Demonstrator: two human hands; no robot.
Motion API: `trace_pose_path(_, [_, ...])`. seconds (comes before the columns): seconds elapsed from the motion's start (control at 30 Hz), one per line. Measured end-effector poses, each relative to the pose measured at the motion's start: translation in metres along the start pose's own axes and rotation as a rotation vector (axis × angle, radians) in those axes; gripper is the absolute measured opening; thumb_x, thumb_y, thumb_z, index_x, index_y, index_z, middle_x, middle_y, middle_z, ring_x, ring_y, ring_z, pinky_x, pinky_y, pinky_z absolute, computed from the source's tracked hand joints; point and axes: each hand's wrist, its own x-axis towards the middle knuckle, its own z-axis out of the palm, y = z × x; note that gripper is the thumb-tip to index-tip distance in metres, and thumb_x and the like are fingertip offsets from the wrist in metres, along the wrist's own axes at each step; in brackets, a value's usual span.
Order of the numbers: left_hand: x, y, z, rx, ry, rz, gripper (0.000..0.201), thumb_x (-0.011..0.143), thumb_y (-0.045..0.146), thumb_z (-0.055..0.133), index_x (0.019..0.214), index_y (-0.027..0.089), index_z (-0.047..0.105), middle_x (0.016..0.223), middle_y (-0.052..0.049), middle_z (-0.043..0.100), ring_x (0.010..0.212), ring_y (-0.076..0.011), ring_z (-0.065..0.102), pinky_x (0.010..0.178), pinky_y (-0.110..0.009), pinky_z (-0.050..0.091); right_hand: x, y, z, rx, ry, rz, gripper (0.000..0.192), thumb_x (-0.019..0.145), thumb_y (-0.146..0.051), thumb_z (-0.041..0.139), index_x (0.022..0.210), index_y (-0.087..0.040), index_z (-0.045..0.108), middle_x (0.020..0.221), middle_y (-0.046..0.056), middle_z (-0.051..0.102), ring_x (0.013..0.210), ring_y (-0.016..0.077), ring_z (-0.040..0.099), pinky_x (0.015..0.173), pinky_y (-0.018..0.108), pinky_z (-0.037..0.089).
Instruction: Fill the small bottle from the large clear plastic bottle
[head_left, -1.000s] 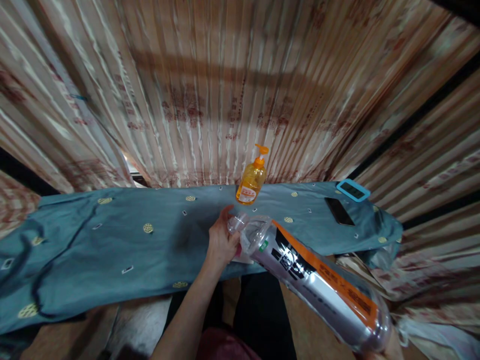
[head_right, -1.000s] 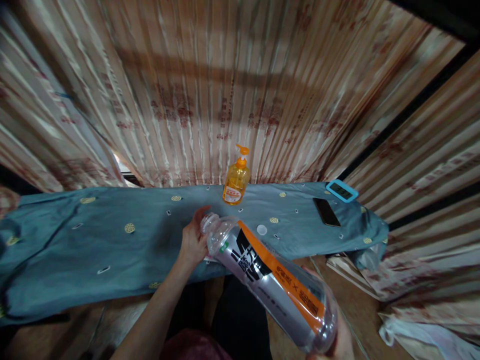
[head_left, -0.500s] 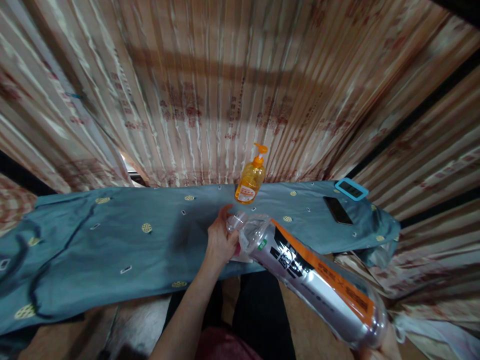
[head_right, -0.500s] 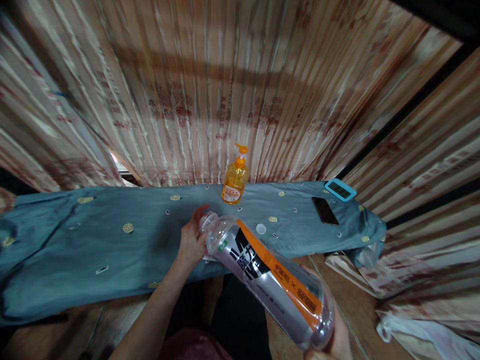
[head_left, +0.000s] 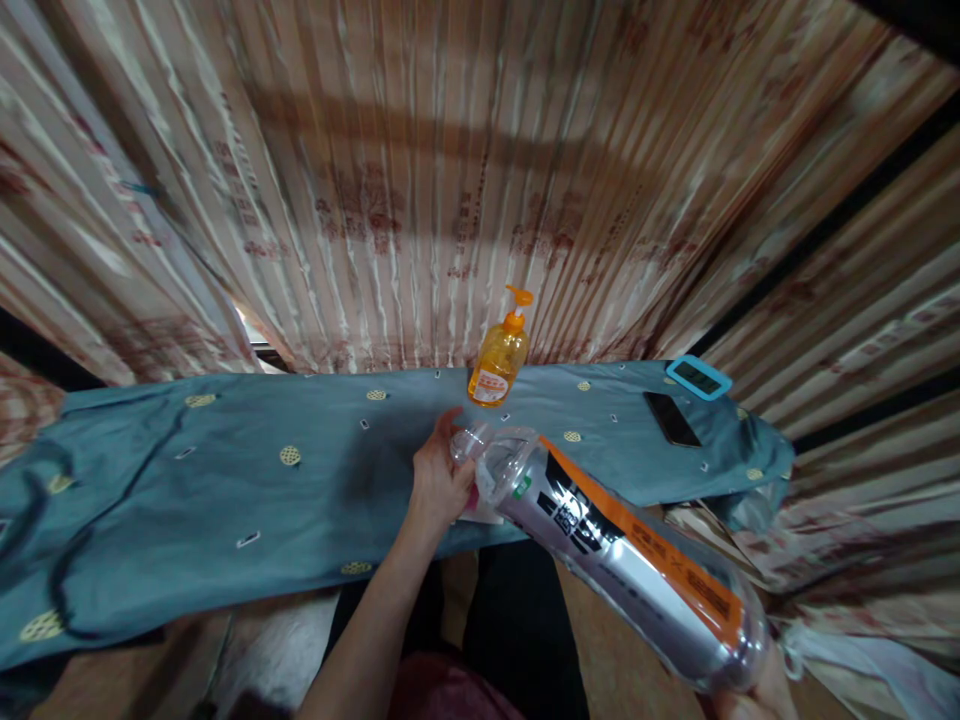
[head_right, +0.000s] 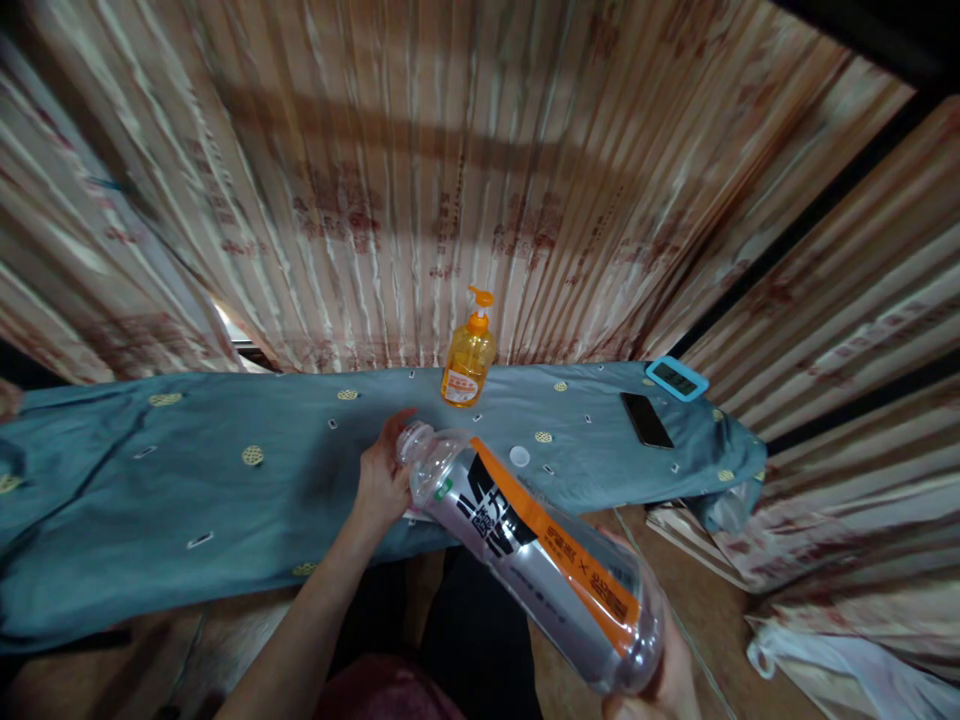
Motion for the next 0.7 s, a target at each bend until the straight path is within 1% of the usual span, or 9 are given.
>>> trace_pose_path(0.07, [-0.0001,-0.0001,0.0002,-0.002,-0.005,-0.001,0.053,0.088,0.05,0.047,0.126,0.014,0.059,0.093,-0.009,0.074,0.084,-0.027,0.072,0.08,-0.038,0.056,-0.0012,0.001,-0.0012,0.043,0.032,0.074,0.093,0.079,-0.078,0.062,0.152,-0.024,0.043,0.149,0.013,0.056,0.13,0.0379,0.059,0.099,0.043,0.057])
trace_pose_path(0.13, [0.0,-0.0003,-0.0001,-0.002,-0.011,0.0,0.054,0.088,0.05,0.047,0.127,0.015,0.059,0.094,-0.009,0.074,0.084,-0.0272,0.072,0.08,-0.039,0.056,-0.0026,0.003,-0.0035,0.068,0.041,0.102,0.091,0.078,-0.076,0.064,0.152,-0.025,0.044,0.151,0.012,0.054,0.135,0.0373,0.055,0.103,0.043,0.054])
trace_pose_path(0.23, [0.0006,0.0,-0.0012,-0.004,-0.023,-0.009,0.055,0.087,0.05,0.048,0.127,0.014,0.059,0.095,-0.009,0.074,0.084,-0.0276,0.071,0.08,-0.04,0.056,-0.0031,0.0062,-0.0073,0.086,-0.001,0.091,0.089,0.081,-0.072,0.063,0.153,-0.025,0.042,0.151,0.011,0.054,0.135,0.0384,0.055,0.102,0.045,0.055])
trace_pose_path(0.37, [0.0016,0.0013,-0.0021,-0.003,-0.026,-0.018,0.053,0.087,0.049,0.05,0.126,0.015,0.06,0.095,-0.009,0.074,0.083,-0.0273,0.071,0.079,-0.039,0.056,-0.0012,0.0059,-0.0091,0.078,0.016,0.113,0.091,0.077,-0.075,0.066,0.151,-0.027,0.045,0.151,0.009,0.054,0.137,0.0387,0.052,0.106,0.045,0.052])
trace_pose_path(0.47, [0.0018,0.0014,-0.0015,-0.001,-0.026,-0.018,0.053,0.087,0.048,0.051,0.126,0.015,0.061,0.093,-0.008,0.074,0.083,-0.0274,0.071,0.078,-0.038,0.056,0.0001,0.0032,-0.0078,0.081,-0.018,0.101,0.089,0.079,-0.074,0.065,0.153,-0.029,0.043,0.152,0.009,0.053,0.136,0.0399,0.053,0.103,0.048,0.054])
trace_pose_path(0.6, [0.0013,0.0003,-0.0003,-0.003,-0.01,-0.003,0.053,0.086,0.046,0.051,0.127,0.014,0.061,0.095,-0.009,0.074,0.083,-0.0277,0.072,0.079,-0.04,0.056,-0.0001,0.0007,-0.0049,0.089,0.012,0.097,0.09,0.077,-0.074,0.066,0.152,-0.027,0.045,0.15,0.011,0.055,0.133,0.0411,0.056,0.099,0.048,0.057])
trace_pose_path(0.7, [0.001,-0.0001,0.0,0.002,-0.005,0.003,0.051,0.087,0.045,0.051,0.127,0.015,0.061,0.094,-0.009,0.074,0.083,-0.0276,0.072,0.079,-0.04,0.056,-0.0009,0.001,-0.0044,0.083,0.018,0.115,0.092,0.076,-0.075,0.067,0.151,-0.028,0.045,0.151,0.01,0.055,0.134,0.0405,0.055,0.102,0.048,0.055])
